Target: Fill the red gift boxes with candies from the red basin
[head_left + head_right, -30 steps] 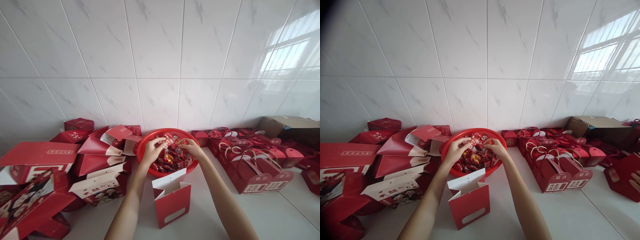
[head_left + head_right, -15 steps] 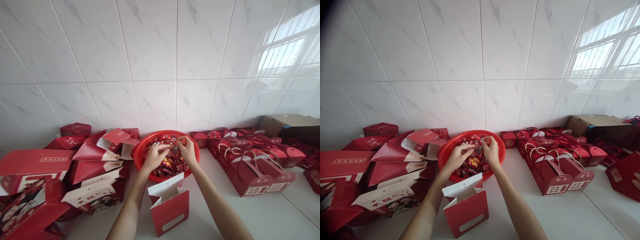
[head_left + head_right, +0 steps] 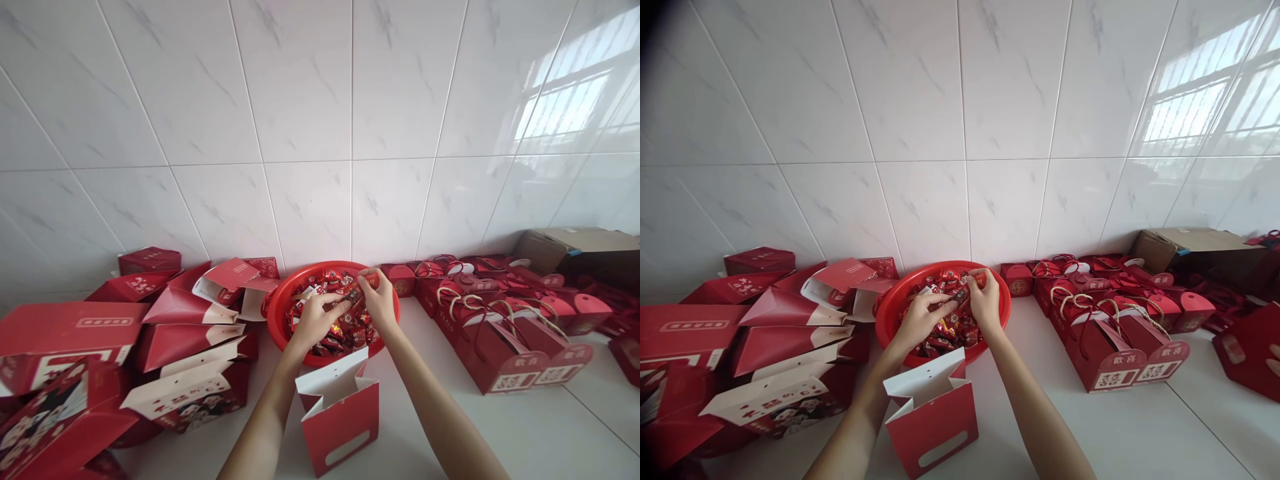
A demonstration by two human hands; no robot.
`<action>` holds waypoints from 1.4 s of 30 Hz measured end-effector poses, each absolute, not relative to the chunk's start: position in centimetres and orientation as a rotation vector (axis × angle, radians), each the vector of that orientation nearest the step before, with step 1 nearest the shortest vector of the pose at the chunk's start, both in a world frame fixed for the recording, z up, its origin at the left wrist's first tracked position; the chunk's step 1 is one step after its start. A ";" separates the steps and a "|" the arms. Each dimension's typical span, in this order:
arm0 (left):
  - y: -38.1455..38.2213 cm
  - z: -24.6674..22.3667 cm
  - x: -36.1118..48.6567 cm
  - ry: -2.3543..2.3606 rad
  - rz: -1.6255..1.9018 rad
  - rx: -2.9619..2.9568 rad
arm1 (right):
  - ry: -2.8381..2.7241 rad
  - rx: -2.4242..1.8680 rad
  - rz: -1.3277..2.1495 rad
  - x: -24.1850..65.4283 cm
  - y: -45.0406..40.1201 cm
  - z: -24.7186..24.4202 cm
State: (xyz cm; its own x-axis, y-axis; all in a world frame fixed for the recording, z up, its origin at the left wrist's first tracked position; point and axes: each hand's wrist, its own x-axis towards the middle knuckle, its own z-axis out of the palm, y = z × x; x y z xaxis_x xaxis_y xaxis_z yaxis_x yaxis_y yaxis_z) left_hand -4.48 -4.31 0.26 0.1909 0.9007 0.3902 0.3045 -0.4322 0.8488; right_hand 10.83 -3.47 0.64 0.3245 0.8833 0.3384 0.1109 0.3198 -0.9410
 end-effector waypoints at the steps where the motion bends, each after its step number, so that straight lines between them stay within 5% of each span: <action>1: -4.3 0.3 -4.6 1.138 1.255 1.853 | -1.096 -1.113 0.720 10.9 -3.3 0.5; 19: -3.3 -0.1 -6.2 1.242 1.406 1.699 | -0.774 -0.906 1.289 11.5 -2.8 0.6; 42: -3.5 0.3 -6.1 1.205 1.439 1.635 | -0.952 -0.893 1.380 11.7 -2.9 1.1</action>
State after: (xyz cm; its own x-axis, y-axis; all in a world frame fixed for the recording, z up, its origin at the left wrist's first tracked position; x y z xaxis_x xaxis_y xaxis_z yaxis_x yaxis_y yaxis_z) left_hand -6.13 -3.54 0.30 -0.0203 0.9218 0.3872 0.2194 -0.3738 0.9012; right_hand 11.70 -2.86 1.12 -0.0304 0.9993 0.0229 -0.3757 0.0098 -0.9267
